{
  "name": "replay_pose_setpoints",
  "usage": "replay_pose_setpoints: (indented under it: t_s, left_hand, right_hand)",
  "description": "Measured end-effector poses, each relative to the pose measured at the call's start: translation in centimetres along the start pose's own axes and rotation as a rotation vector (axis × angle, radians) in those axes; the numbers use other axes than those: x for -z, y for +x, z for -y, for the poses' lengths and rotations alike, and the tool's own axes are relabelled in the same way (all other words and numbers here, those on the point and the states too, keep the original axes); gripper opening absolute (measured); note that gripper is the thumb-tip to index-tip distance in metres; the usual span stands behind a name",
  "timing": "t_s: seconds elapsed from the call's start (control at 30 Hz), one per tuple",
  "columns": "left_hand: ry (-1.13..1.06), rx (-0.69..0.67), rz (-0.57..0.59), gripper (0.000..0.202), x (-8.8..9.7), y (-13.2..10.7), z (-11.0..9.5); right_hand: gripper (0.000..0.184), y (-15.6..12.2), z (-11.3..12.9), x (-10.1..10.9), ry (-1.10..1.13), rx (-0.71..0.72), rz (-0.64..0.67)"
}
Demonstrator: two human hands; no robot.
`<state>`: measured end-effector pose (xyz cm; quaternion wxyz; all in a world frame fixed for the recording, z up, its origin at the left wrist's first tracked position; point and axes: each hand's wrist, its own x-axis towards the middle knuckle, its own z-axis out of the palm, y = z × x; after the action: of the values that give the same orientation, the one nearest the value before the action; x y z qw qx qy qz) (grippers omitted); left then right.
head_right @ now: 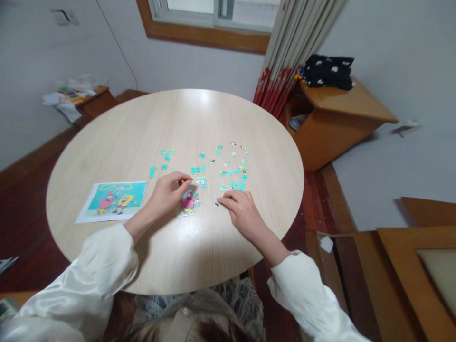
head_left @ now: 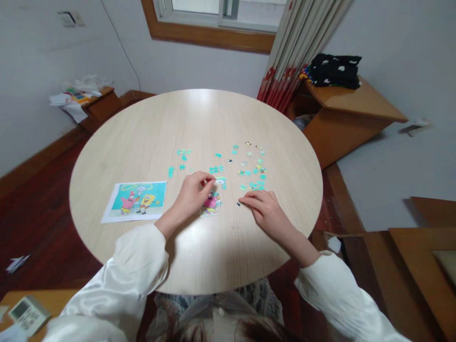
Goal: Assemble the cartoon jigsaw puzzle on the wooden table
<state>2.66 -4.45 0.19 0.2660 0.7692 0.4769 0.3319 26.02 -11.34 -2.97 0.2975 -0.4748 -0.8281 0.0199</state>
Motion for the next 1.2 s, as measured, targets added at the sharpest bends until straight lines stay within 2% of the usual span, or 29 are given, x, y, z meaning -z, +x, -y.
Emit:
replay_pose_setpoints:
  t_s: [0.13,0.2,0.27,0.4,0.53,0.7,0.8,0.93,1.03,1.1,1.2]
  left_hand:
    - [0.264,-0.307,0.255,0.025,-1.2,-1.7,-1.8]
    - [0.448,-0.411,0.38,0.028,-1.7,-2.6,-2.9]
    - [0.603,-0.454,0.434,0.028,-2.2,-3.3,-3.8]
    - [0.742,-0.504,0.457,0.031,-3.0,-4.1,-4.7]
    - [0.8,-0.504,0.432,0.035,-3.6,-4.7,-5.2]
    - [0.762,-0.414,0.442,0.035,-4.4,-5.5,-6.2]
    - [0.716,-0.374,0.455,0.039,-4.8,-5.8,-6.8]
    - [0.678,-0.366,0.481,0.034,-5.0,-5.9,-7.2]
    - [0.68,-0.342,0.455,0.036,-5.0,-5.8,-7.2]
    - [0.686,-0.333,0.406,0.04,-5.1,-5.8,-7.1]
    - [0.682,-0.349,0.373,0.047,-5.4,-5.8,-6.8]
  right_hand:
    - [0.028,-1.0,-1.4,0.8,-0.042,-0.113,-0.147]
    - [0.028,-1.5,-2.2,1.0,-0.085,-0.149,-0.154]
    - [0.028,-1.9,-2.6,1.0,-0.115,-0.156,-0.134]
    - [0.032,-2.0,-2.6,0.7,-0.147,-0.135,-0.075]
    - [0.033,-1.8,-2.0,0.7,-0.184,-0.098,-0.022]
    - [0.025,-2.0,-1.2,1.3,-0.167,-0.027,-0.01]
    - [0.023,-2.2,-0.8,1.5,-0.162,-0.041,-0.024]
    - [0.024,-2.4,-0.1,1.3,-0.169,-0.056,-0.019]
    - [0.024,-2.5,0.3,1.5,-0.154,-0.038,0.012]
    - [0.024,-2.2,0.0,1.8,-0.144,-0.041,0.013]
    - [0.024,-1.3,-2.0,2.5,-0.162,-0.096,-0.036]
